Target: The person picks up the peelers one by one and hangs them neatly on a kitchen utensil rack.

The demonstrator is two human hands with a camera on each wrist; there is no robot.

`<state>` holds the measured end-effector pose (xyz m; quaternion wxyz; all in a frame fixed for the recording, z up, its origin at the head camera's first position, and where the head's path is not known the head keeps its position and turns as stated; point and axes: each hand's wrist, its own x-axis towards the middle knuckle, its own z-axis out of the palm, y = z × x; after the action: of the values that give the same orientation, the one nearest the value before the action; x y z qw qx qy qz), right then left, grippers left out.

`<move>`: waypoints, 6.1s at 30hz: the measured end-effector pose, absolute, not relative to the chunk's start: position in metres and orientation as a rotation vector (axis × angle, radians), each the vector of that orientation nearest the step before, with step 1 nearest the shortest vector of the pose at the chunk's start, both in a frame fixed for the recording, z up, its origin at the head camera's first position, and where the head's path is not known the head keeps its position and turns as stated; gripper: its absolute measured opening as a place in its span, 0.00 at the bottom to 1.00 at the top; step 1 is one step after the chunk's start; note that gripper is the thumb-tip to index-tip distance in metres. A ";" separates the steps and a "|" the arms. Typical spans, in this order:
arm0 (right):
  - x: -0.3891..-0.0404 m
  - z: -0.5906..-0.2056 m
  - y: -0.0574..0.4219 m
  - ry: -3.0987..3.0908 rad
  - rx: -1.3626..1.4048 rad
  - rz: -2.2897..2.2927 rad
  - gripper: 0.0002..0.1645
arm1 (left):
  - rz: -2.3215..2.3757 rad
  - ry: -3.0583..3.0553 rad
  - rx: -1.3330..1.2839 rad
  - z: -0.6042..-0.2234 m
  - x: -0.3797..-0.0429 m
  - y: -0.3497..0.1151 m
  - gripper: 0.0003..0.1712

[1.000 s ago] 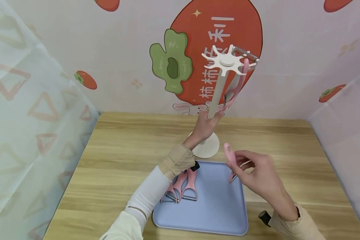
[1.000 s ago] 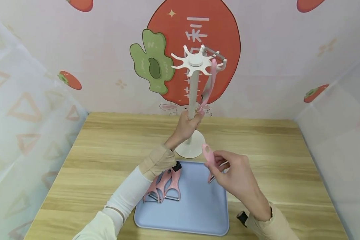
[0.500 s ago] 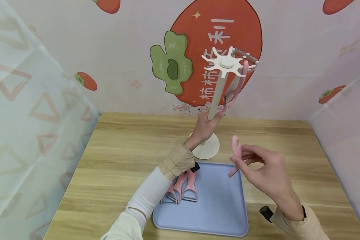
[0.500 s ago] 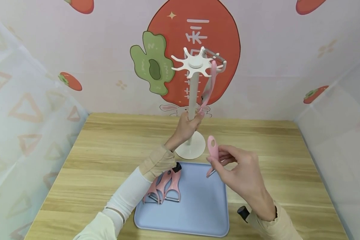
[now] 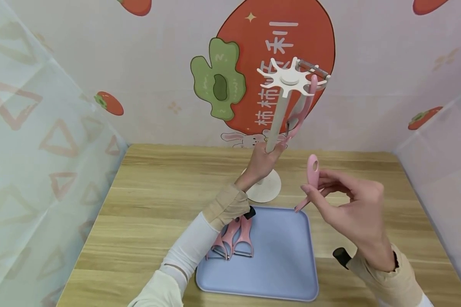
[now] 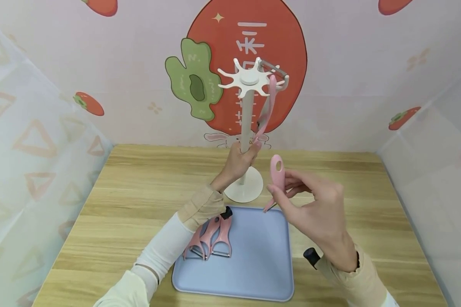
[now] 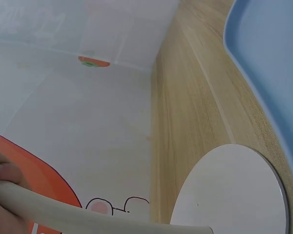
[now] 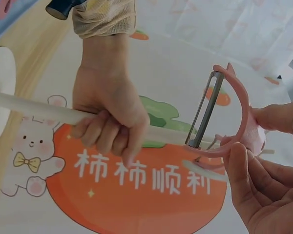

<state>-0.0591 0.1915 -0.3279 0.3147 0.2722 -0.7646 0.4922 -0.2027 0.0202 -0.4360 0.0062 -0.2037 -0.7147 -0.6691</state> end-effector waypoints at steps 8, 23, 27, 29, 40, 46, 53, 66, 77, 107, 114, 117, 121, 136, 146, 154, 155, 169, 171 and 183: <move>-0.067 -0.317 0.192 -1.990 0.691 1.305 0.21 | -2.135 -2.274 -0.629 -0.433 -0.206 0.022 0.30; -0.087 -0.300 0.185 -1.931 0.600 1.350 0.19 | -2.175 -2.254 -0.655 -0.435 -0.206 0.019 0.30; -0.091 -0.295 0.182 -1.912 0.583 1.381 0.19 | -2.163 -2.246 -0.661 -0.436 -0.205 0.020 0.30; -0.093 -0.293 0.181 -1.894 0.579 1.399 0.18 | -2.161 -2.242 -0.661 -0.436 -0.205 0.020 0.30; -0.100 -0.279 0.175 -1.863 0.548 1.404 0.17 | -2.167 -2.236 -0.648 -0.435 -0.205 0.020 0.30; -0.105 -0.270 0.172 -1.839 0.540 1.389 0.17 | -2.173 -2.244 -0.640 -0.434 -0.204 0.020 0.31; -0.111 -0.258 0.165 -1.829 0.536 1.395 0.17 | -2.168 -2.251 -0.635 -0.435 -0.203 0.019 0.31; -0.124 -0.256 0.163 -1.866 0.575 1.341 0.16 | -2.180 -2.256 -0.645 -0.437 -0.205 0.019 0.30; -0.129 -0.261 0.162 -1.909 0.604 1.304 0.16 | -2.165 -2.246 -0.632 -0.435 -0.204 0.020 0.30; -0.128 -0.269 0.157 -1.937 0.593 1.255 0.17 | -2.108 -2.235 -0.661 -0.435 -0.206 0.021 0.20; -0.133 -0.277 0.161 -1.955 0.592 1.200 0.17 | -2.109 -2.264 -0.650 -0.435 -0.205 0.020 0.25; -0.133 -0.279 0.162 -1.959 0.580 1.195 0.18 | -2.109 -2.257 -0.655 -0.435 -0.206 0.020 0.25; -0.131 -0.279 0.162 -1.968 0.575 1.179 0.19 | -2.100 -2.253 -0.660 -0.435 -0.206 0.020 0.25; -0.133 -0.289 0.168 -1.971 0.576 1.221 0.18 | -2.084 -2.249 -0.681 -0.436 -0.205 0.018 0.28; -0.126 -0.294 0.171 -2.007 0.571 1.244 0.13 | -2.099 -2.254 -0.674 -0.437 -0.205 0.018 0.29; -0.133 -0.322 0.181 -2.008 0.560 1.272 0.09 | -2.151 -2.239 -0.644 -0.438 -0.205 0.017 0.30; -0.135 -0.328 0.183 -2.008 0.551 1.286 0.10 | -2.159 -2.234 -0.642 -0.438 -0.205 0.018 0.31; -0.149 -0.409 0.185 -2.327 0.421 1.614 0.09 | -2.230 -2.234 -0.718 -0.432 -0.206 0.016 0.30; -0.152 -0.415 0.183 -2.326 0.435 1.685 0.12 | -2.228 -2.233 -0.737 -0.432 -0.206 0.016 0.29; -0.169 -0.412 0.158 -2.175 0.634 1.804 0.24 | -2.230 -2.123 -0.933 -0.458 -0.204 0.002 0.14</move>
<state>-0.1686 0.1575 -0.4122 0.1223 0.2174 -0.7454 0.6182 -0.2043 0.0023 -0.4582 -0.0380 -0.2899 -0.6593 -0.6927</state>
